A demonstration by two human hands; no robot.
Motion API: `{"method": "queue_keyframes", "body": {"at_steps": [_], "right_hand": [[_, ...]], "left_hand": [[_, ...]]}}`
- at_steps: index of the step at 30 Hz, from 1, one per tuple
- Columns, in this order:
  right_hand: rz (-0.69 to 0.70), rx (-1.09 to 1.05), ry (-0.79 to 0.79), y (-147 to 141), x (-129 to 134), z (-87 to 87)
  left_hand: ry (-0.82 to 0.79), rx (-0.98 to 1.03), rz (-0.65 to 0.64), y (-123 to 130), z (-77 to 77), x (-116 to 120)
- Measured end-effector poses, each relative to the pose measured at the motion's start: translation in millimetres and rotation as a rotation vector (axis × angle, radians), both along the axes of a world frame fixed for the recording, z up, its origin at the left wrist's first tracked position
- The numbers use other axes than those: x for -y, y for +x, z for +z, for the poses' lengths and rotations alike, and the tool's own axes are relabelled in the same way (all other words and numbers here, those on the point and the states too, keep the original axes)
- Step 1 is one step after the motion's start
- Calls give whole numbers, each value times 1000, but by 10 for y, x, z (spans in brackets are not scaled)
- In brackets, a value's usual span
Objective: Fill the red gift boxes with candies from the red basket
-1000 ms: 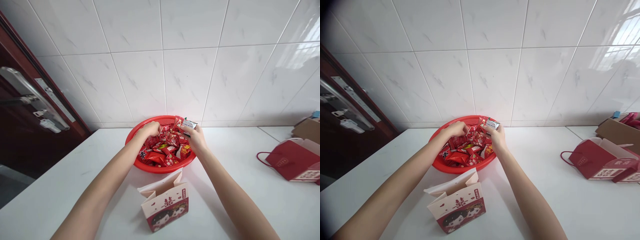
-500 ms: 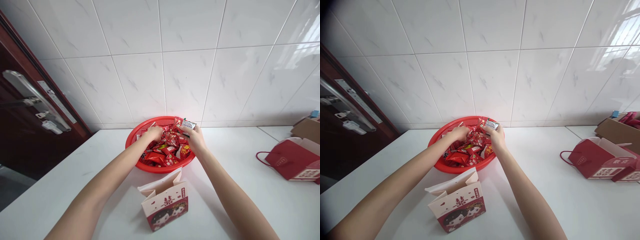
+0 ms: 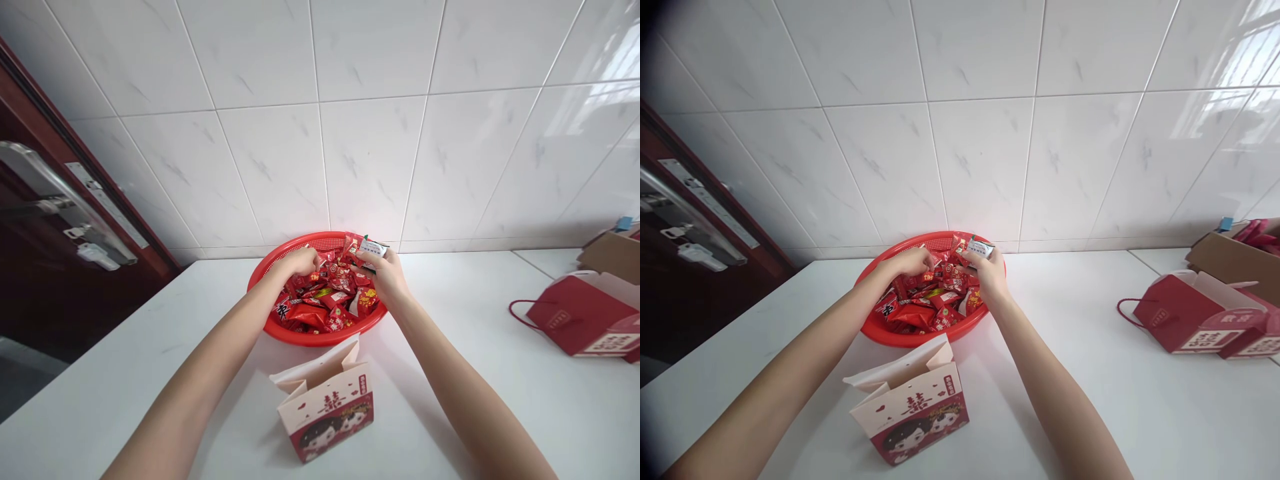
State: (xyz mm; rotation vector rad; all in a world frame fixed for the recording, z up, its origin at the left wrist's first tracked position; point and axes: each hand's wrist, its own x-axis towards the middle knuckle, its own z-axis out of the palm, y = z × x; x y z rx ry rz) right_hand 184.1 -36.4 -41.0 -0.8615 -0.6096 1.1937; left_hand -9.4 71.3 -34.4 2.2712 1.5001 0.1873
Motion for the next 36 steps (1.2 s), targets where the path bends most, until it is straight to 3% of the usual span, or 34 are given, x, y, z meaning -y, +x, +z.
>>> {"method": "queue_keyframes", "body": {"at_steps": [5,9,13,18,26,30,33,36], "right_hand": [[2,9,6,1,-24,-24],[70,-2,65,10,-14,-26],[185,-9,106,14,36,14],[358,26,158,-19,129,85],[479,144,191,-67,398,305],[465,230,263,13,590,515],[430,293,343,149,754,686],[425,400,402,293,908,813]], "left_hand": [[23,137,27,20,94,36],[81,375,-52,117,245,188],[113,726,-99,144,275,500],[136,861,-13,-5,244,970],[98,863,15,-219,302,1525],[177,830,-11,-343,441,1815],[230,631,-131,-466,604,2114],[101,363,-228,-506,678,2375]]}}
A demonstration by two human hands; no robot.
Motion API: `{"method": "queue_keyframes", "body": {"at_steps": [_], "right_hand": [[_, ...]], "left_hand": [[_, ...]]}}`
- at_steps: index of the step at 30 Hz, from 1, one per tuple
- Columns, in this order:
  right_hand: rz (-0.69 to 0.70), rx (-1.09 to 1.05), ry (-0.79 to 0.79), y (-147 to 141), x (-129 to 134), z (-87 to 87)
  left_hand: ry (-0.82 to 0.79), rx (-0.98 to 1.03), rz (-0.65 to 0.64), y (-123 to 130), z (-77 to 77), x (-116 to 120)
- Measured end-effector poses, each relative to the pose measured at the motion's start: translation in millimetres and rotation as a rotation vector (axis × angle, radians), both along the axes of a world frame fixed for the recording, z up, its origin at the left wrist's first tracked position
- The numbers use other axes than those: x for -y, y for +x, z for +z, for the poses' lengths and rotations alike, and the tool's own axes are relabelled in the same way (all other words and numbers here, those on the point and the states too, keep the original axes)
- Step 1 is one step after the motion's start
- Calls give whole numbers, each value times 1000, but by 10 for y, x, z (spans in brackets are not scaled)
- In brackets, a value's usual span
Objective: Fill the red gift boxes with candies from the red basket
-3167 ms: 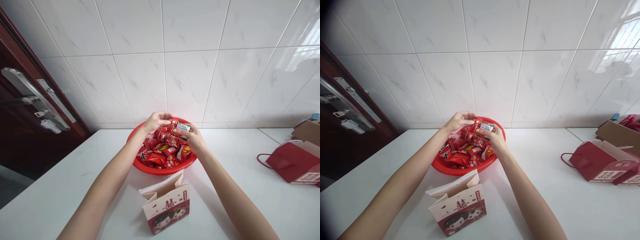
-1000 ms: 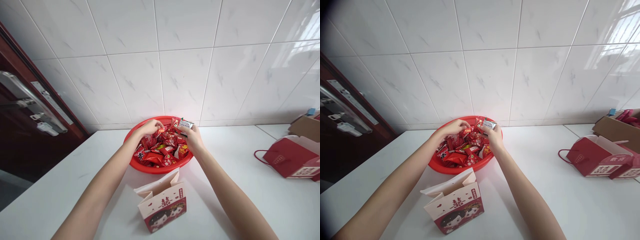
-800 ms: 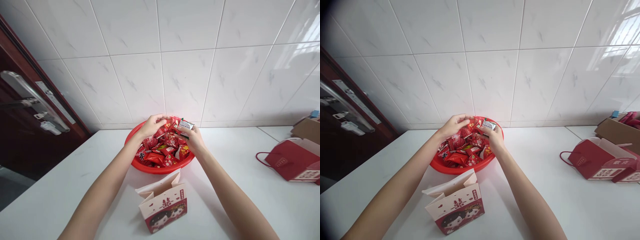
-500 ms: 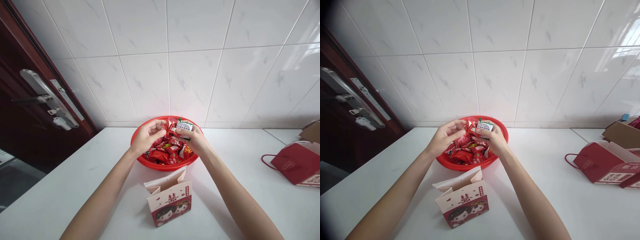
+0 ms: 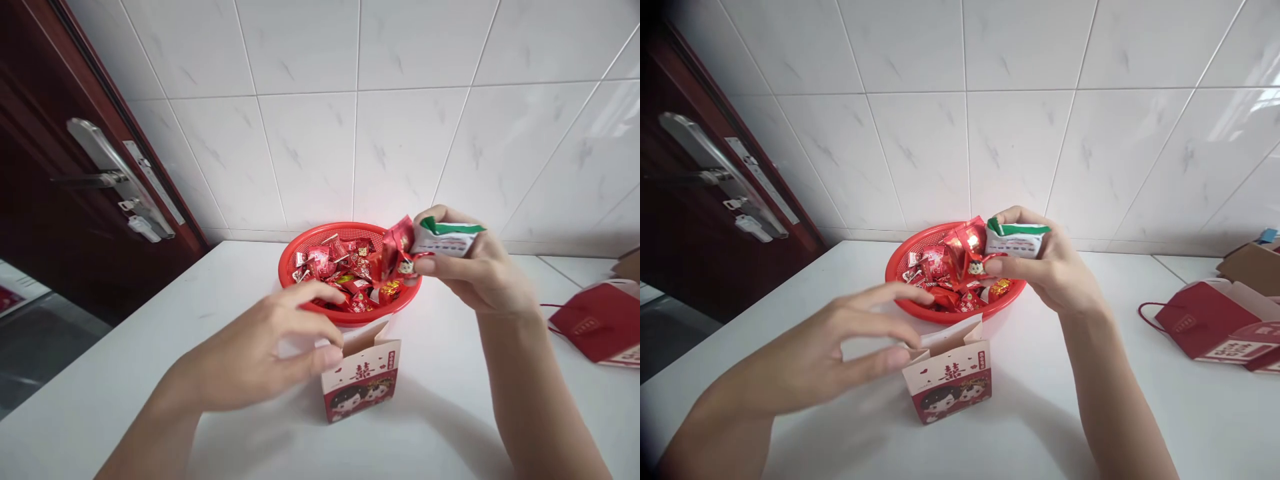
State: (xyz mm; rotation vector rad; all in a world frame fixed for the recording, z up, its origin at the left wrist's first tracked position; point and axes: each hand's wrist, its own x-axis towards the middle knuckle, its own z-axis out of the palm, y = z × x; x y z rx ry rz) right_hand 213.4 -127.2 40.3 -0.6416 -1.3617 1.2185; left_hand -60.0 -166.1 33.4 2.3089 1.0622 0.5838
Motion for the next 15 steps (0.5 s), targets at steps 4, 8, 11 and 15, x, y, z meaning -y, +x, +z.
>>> {"method": "queue_keyframes", "body": {"at_steps": [4,8,11,15], "right_hand": [[82,163,35,65,133,55],[162,294,28,-22,161,39],[228,383,46,-99,146,14],[304,570,147,-189,157,-42]], "left_hand": [[-73,-132,86,128,-135,56],[-211,-92,194,246,-275,-59],[-265,-25,160,253,-260,-49],[-259,-34,95,228,-192,42]]}}
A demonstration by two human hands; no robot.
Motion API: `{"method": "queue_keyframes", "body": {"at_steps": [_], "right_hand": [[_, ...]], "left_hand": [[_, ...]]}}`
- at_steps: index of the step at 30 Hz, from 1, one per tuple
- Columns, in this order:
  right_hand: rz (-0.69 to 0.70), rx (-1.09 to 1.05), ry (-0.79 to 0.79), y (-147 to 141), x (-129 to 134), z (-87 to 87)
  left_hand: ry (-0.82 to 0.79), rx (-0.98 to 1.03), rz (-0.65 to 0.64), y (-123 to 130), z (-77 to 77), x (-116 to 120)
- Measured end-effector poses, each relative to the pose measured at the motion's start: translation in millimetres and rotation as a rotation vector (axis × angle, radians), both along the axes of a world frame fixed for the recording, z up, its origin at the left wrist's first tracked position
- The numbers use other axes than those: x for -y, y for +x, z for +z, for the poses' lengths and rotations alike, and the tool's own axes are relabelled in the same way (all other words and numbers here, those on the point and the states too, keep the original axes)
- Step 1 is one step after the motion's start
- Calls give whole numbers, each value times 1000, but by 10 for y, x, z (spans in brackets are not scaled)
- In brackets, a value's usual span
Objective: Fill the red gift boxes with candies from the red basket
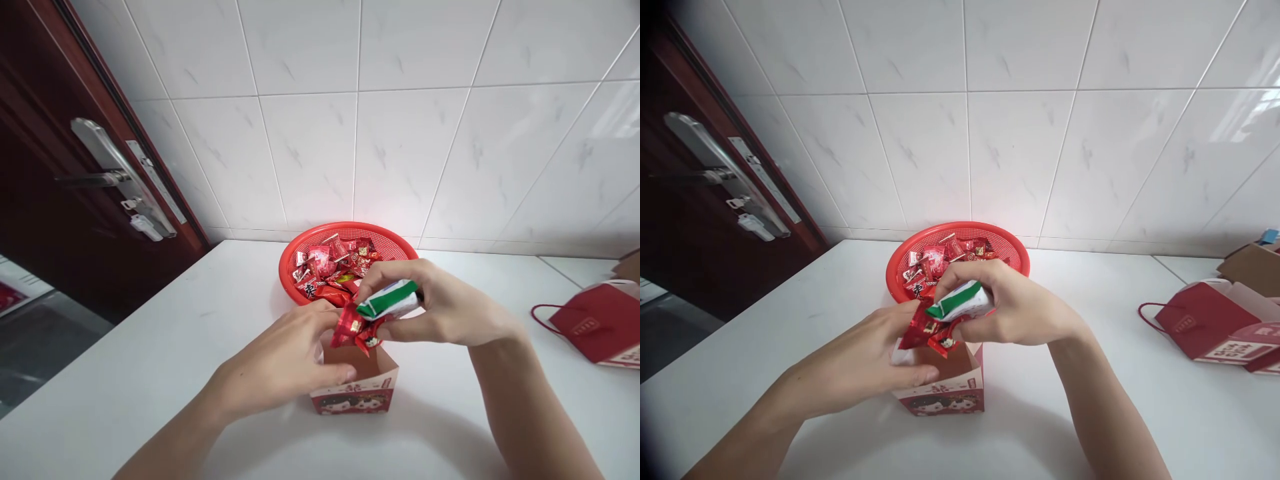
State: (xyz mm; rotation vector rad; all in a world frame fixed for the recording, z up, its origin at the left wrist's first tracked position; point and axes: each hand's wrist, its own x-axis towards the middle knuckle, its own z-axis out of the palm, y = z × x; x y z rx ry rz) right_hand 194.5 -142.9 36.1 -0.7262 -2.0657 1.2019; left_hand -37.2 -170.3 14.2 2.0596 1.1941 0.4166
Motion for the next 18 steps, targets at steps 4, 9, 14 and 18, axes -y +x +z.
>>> {"method": "queue_keyframes", "body": {"at_steps": [4,9,14,18], "right_hand": [[32,195,110,-91,81,-43],[76,469,122,-144,180,-14],[26,575,130,-169,207,-36],[-30,594,136,-200,227,-73]], "left_hand": [[12,-115,-28,-18,31,37],[38,-188,-81,-42,72,80],[78,-155,-106,-63,64,119],[89,-144,-115,-70,51,109]]}}
